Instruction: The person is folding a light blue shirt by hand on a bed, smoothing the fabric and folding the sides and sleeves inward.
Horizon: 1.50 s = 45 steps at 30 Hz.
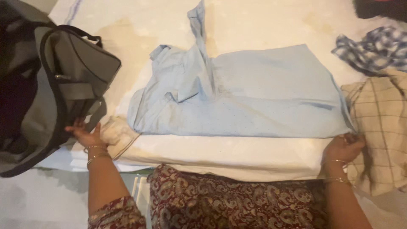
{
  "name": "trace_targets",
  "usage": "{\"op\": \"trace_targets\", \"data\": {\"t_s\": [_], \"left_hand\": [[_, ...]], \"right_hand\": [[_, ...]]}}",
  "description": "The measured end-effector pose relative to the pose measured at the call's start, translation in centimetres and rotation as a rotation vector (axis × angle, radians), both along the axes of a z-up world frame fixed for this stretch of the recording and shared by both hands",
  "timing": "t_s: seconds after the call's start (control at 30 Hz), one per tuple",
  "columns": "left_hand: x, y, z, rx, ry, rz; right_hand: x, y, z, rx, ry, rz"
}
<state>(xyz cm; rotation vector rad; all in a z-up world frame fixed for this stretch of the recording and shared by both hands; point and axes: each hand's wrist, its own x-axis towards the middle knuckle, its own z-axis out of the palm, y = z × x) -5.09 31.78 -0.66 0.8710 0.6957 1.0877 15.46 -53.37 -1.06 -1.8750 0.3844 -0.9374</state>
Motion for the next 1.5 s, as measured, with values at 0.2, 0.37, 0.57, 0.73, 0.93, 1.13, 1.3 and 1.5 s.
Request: {"op": "trace_targets", "data": {"t_s": [0.2, 0.37, 0.57, 0.73, 0.93, 1.13, 1.3, 1.5], "left_hand": [[1.2, -2.7, -1.4, 0.38, 0.378, 0.154], [0.7, -7.8, 0.1, 0.603, 0.574, 0.091], [0.9, -20.0, 1.3, 0.753, 0.475, 0.053], [4.5, -20.4, 2.4, 0.458, 0.545, -0.017], [4.7, -19.2, 2.9, -0.083, 0.373, -0.165], [0.6, -18.9, 1.1, -0.069, 0.249, -0.089], [-5.2, -18.6, -0.1, -0.071, 0.394, -0.138], [-9.6, -20.2, -1.6, -0.146, 0.398, -0.204]], "right_hand": [[-0.2, -0.3, -0.2, -0.143, 0.086, -0.157], [1.9, -4.5, 0.9, 0.399, 0.168, 0.103], [2.1, -8.2, 2.0, 0.848, 0.502, 0.471], [3.1, -6.9, 3.1, 0.737, 0.563, 0.387], [4.0, -4.5, 2.4, 0.644, 0.429, 0.294], [0.1, -5.2, 4.3, 0.535, 0.347, 0.281], [-4.7, -7.9, 4.9, 0.556, 0.391, 0.361], [-6.6, -8.4, 2.4, 0.255, 0.422, 0.221]]}}
